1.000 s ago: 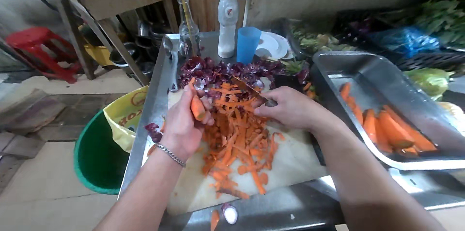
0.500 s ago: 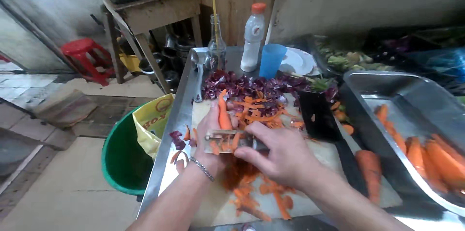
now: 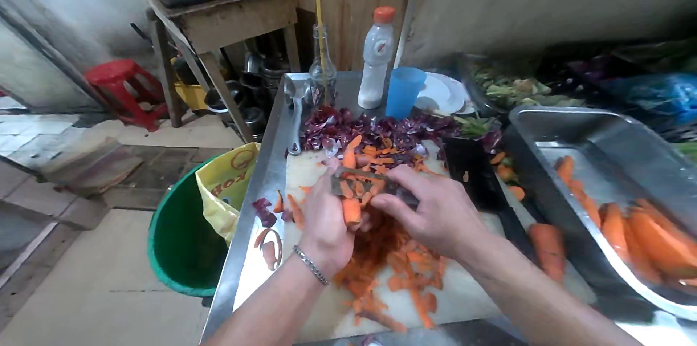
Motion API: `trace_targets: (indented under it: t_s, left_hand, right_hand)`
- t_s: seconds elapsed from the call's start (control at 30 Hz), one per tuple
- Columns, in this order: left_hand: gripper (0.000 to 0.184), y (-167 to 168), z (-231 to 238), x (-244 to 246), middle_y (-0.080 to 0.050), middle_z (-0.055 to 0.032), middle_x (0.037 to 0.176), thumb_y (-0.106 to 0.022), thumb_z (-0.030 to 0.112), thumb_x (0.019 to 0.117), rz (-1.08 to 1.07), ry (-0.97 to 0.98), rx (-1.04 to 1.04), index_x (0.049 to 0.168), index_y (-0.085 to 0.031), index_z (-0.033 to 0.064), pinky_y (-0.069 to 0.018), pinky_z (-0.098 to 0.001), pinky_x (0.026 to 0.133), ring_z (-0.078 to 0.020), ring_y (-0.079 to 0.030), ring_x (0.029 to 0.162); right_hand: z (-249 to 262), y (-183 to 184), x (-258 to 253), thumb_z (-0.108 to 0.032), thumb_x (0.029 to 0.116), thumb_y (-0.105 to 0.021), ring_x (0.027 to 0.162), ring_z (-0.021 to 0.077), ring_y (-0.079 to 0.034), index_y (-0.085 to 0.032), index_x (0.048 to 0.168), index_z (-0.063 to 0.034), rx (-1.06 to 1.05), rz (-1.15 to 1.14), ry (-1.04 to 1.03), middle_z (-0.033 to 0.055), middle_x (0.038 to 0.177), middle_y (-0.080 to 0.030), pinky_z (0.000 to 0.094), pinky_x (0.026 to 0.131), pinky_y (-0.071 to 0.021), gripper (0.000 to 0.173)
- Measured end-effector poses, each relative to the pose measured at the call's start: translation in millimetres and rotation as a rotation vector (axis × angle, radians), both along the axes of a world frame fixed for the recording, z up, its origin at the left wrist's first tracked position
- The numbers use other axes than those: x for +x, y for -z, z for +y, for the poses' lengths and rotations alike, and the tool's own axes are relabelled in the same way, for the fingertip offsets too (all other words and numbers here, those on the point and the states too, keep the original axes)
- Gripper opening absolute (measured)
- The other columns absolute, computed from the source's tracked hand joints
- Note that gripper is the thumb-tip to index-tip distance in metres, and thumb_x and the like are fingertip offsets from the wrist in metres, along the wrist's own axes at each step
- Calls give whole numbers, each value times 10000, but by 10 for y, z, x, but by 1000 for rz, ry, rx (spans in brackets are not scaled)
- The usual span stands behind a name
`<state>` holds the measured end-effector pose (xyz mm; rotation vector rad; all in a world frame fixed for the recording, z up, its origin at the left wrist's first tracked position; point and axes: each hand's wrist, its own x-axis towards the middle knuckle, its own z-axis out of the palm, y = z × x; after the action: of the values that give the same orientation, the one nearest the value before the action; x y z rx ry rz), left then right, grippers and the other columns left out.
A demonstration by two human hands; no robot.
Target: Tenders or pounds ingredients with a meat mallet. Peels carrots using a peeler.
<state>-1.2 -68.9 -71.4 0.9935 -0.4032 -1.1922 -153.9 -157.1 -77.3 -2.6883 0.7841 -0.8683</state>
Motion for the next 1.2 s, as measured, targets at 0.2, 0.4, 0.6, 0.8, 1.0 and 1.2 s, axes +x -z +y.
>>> trace_targets:
  t_s: [0.2,0.4,0.6,0.8,1.0,1.2]
  left_hand:
    - [467,69,9,140,-578,16,709,-361,526,1083,56,17,-96,1178,-668,187,-514,-209,500,-58,-568,545]
    - [476,65,0,95,-649,-21,800,-367,504,1086,22,3,-41,1194,-689,171,-538,-238,562,-88,-622,631]
    - [531,30,17,67,-540,0,658,-297,526,1092,4,41,-15,1163,-696,183,-394,-184,421,-56,-450,464]
    - [455,30,22,6,-513,-14,623,-275,382,1115,-26,56,-24,950,-615,130,-432,-215,444,-82,-459,456]
    - [450,77,-1,0,-529,-25,641,-262,349,1103,-98,42,-18,899,-589,117,-439,-235,468,-97,-479,486]
    - [452,66,21,54,-557,-20,672,-285,392,1114,-50,38,-22,1121,-665,146,-438,-219,460,-79,-480,488]
  right_hand:
    - [107,43,64,-699,977,-448,481,40,-518,-672,973,-221,21,-40,-158,-110,570,-504,283,411,-426,528]
    - [43,68,44,-697,971,-457,474,62,-524,-674,959,-209,-34,-37,-103,-98,557,-502,302,406,-421,534]
    - [-21,64,41,-669,974,-485,475,83,-530,-677,963,-191,-64,-59,-72,-81,570,-517,309,408,-425,515]
    - [-109,41,25,-671,982,-470,492,140,-566,-681,982,-173,-58,-37,45,-44,571,-539,364,427,-449,541]
    - [-119,11,-11,-697,977,-456,518,139,-581,-682,1013,-187,60,-13,72,-49,588,-553,385,454,-473,559]
    - [-25,40,58,-683,976,-465,505,125,-579,-684,987,-190,14,-22,-22,-55,582,-546,360,433,-466,539]
